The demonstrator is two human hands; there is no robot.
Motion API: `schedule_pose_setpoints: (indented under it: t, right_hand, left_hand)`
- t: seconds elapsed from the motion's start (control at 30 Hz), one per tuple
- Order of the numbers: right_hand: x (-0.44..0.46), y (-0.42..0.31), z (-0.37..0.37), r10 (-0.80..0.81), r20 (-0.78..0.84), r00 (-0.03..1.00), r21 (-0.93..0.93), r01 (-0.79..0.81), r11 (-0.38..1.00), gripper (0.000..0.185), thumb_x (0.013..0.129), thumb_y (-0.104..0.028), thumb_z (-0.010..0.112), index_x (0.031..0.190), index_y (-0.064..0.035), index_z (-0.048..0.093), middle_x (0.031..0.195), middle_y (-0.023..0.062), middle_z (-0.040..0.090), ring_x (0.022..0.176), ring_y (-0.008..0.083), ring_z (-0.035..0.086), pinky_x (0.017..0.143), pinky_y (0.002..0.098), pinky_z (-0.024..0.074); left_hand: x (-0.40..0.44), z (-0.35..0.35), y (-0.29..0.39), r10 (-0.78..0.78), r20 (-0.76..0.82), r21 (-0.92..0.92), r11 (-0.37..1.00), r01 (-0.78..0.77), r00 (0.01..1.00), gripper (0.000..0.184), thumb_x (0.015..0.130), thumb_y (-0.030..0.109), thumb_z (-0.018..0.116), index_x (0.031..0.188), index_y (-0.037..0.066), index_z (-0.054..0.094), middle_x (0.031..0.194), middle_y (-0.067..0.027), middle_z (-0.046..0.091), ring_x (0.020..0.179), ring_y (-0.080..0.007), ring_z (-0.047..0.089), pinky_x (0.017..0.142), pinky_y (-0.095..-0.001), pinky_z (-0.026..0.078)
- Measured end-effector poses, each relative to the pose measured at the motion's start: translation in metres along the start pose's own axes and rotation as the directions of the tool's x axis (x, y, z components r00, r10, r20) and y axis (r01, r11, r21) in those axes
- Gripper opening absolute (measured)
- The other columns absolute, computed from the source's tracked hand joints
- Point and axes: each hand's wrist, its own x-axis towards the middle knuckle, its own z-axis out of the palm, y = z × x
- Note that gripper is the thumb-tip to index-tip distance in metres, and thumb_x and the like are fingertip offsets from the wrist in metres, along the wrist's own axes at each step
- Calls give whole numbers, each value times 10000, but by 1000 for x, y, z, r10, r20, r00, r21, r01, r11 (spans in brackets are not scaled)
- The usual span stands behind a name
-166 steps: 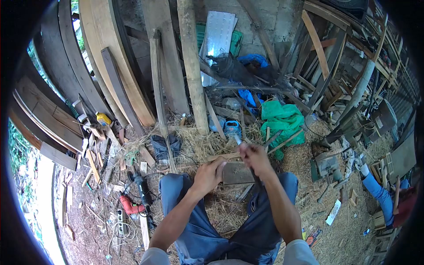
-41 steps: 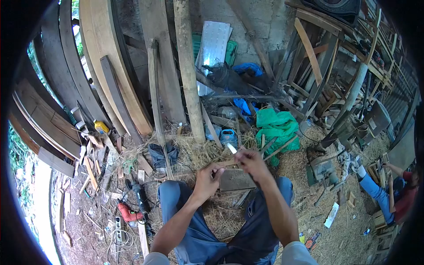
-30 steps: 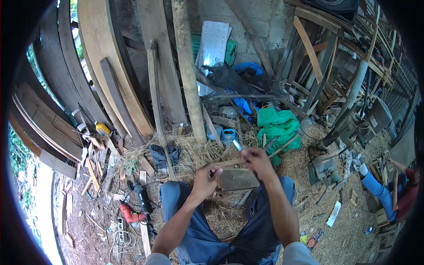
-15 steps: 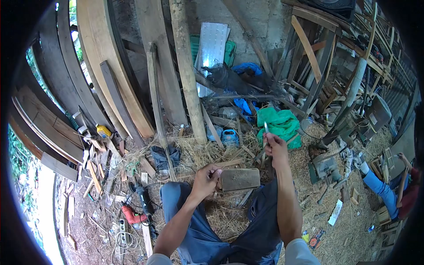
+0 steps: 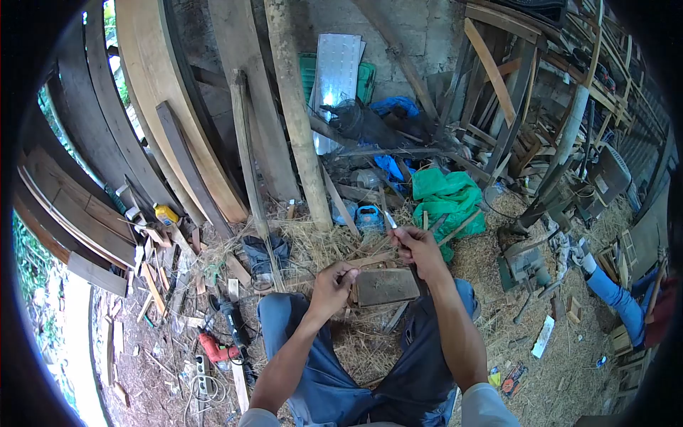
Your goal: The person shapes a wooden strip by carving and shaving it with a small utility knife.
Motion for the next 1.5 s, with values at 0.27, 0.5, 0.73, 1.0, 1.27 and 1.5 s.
schedule_pose_setpoints:
  t: [0.27,0.5,0.73,1.0,1.27,1.5]
  right_hand:
    - [-2,21,13,145,78,986,-84,-139,987,190,910,-158,589,930,29,623,728,34,587,478,44,388,412,194,268]
    - [1,2,-16,8,-86,996,1,-8,1000,181,876,-175,634,880,6,637,716,26,590,486,38,404,402,191,265]
    - [-6,21,14,119,115,986,-18,-118,993,139,897,-179,611,868,-44,596,723,5,585,489,38,394,406,193,280]
    - [-3,7,-2,17,-9,1000,-21,-17,1000,130,892,-170,609,861,-46,591,732,6,592,478,44,406,405,193,294]
    - [3,10,-6,33,10,999,25,-33,999,145,871,-172,643,875,-39,587,722,9,588,480,33,406,405,190,290]
    - [-7,25,15,126,109,986,-46,-121,992,102,875,-125,615,936,-65,560,727,22,582,469,53,399,397,204,281]
  left_hand:
    - [-3,-2,8,-52,47,11,999,51,998,107,895,96,600,925,1,638,733,-47,624,667,-111,560,623,-259,439]
    - [-6,-3,2,-5,33,-25,1000,6,999,108,895,104,602,926,8,640,754,-53,641,683,-117,573,637,-268,444]
    - [2,-3,-4,-19,-5,42,999,19,1000,94,883,97,613,908,11,643,734,-67,625,656,-120,545,609,-280,433]
    - [-2,-4,1,19,-2,20,1000,-19,1000,74,874,79,614,902,16,641,718,-57,608,651,-104,536,604,-270,424]
    - [-5,-6,4,-14,23,5,1000,14,1000,77,877,79,614,905,12,640,734,-48,619,649,-100,538,614,-263,429]
    - [0,-6,3,-32,25,59,998,30,999,97,883,95,617,914,5,636,733,-48,616,649,-99,536,614,-264,430]
